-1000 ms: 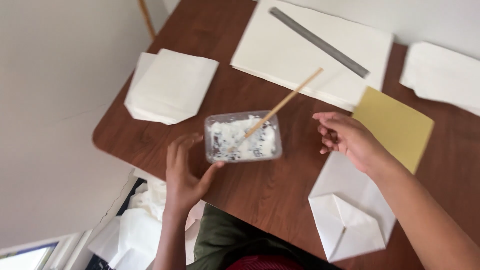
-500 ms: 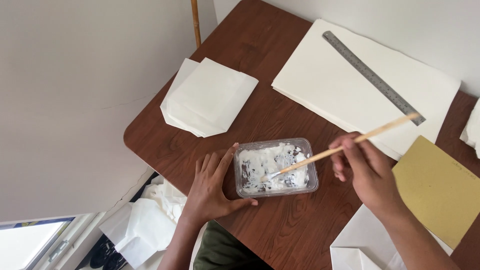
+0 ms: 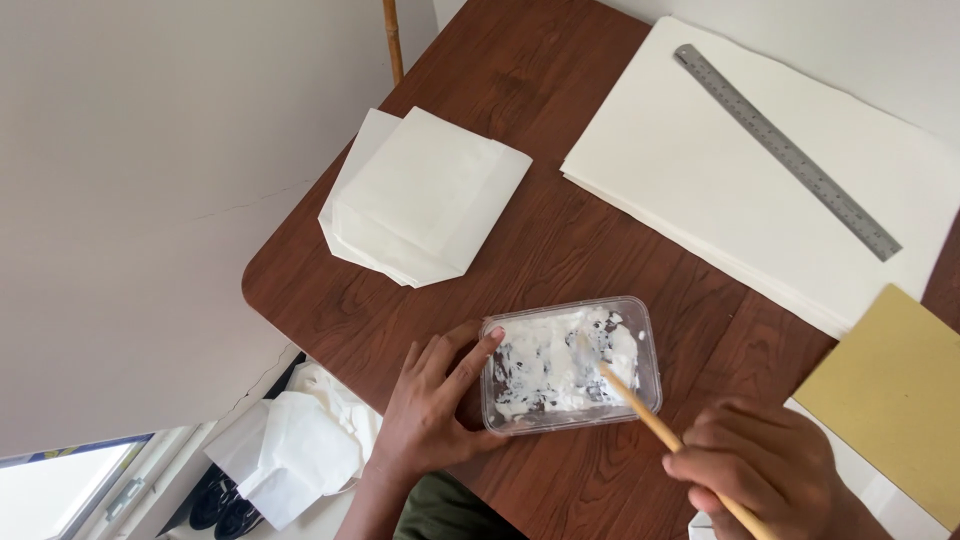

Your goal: Folding and gluing the bottom of a white paper bag on a wooden table.

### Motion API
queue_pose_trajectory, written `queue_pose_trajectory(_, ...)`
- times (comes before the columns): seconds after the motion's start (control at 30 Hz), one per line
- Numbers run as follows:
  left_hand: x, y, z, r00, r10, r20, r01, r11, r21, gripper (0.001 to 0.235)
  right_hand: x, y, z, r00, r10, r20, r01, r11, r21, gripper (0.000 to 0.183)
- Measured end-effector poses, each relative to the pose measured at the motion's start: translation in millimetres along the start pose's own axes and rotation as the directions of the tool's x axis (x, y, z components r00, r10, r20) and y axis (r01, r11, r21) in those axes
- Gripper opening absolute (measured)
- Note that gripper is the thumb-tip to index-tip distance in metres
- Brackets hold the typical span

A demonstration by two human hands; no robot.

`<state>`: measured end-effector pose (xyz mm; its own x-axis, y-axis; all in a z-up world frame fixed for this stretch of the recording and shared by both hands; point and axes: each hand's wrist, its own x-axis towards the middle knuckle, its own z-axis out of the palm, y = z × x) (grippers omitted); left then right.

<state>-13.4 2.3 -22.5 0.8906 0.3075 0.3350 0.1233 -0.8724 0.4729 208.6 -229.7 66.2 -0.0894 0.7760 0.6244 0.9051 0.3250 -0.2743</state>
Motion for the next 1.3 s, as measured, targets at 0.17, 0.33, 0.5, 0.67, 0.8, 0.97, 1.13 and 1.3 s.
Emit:
queue_pose_trajectory(0.17, 4.3, 4.1, -4.0, 0.997, 0.049, -0.068, -0.049, 0.999, 0.001, 0.093, -14.0, -4.2, -9.4, 0.987, 0.150, -0.052, -0.146, 0.986, 0.083, 0.030)
queue_pose_trajectory(0.33, 6.2, 7.4, -7.1, 0.991, 0.071, -0.109, -0.071, 0.997, -0.001, 0.087, -8.1, -2.6, -2.2, 0.986, 0.124, -0.110, -0.130, 0.991, -0.045, 0.027)
queue_pose_trajectory(0.5, 6.6, 7.5, -7.2, 0.989, 0.084, -0.118, -0.085, 0.996, -0.008, 0.081, -15.9, -3.7, 1.1, 0.997, 0.079, -0.021, -0.077, 0.995, 0.067, 0.032)
queue_pose_trajectory(0.67, 5.3, 6.5, -5.8, 0.987, 0.096, -0.130, -0.101, 0.994, -0.031, 0.081, -31.7, -17.2, 8.1, 0.790, 0.521, -0.323, -0.474, 0.854, 0.216, 0.029)
queue_pose_trajectory(0.8, 4.7, 9.3, -6.2, 0.987, 0.092, -0.131, -0.094, 0.996, -0.010, 0.079, -31.4, 18.3, 11.8, 0.722, 0.647, -0.245, -0.491, 0.729, 0.477, 0.029)
queue_pose_trajectory(0.97, 5.0, 7.4, -4.3, 0.983, 0.098, -0.158, -0.105, 0.994, -0.032, 0.081, -27.5, 3.2, -6.2, 0.822, 0.538, -0.185, -0.490, 0.835, 0.250, 0.028)
queue_pose_trajectory(1.13, 6.9, 7.6, -5.1, 0.983, 0.088, -0.159, -0.094, 0.995, -0.029, 0.082, -32.3, 4.0, -6.7, 0.987, 0.160, -0.024, -0.162, 0.984, -0.071, 0.014)
queue_pose_trajectory(1.3, 6.5, 8.5, -5.0, 0.986, 0.068, -0.152, -0.073, 0.997, -0.030, 0.082, -11.8, -0.4, -2.5, 0.995, -0.028, -0.098, 0.025, 0.999, -0.038, 0.022)
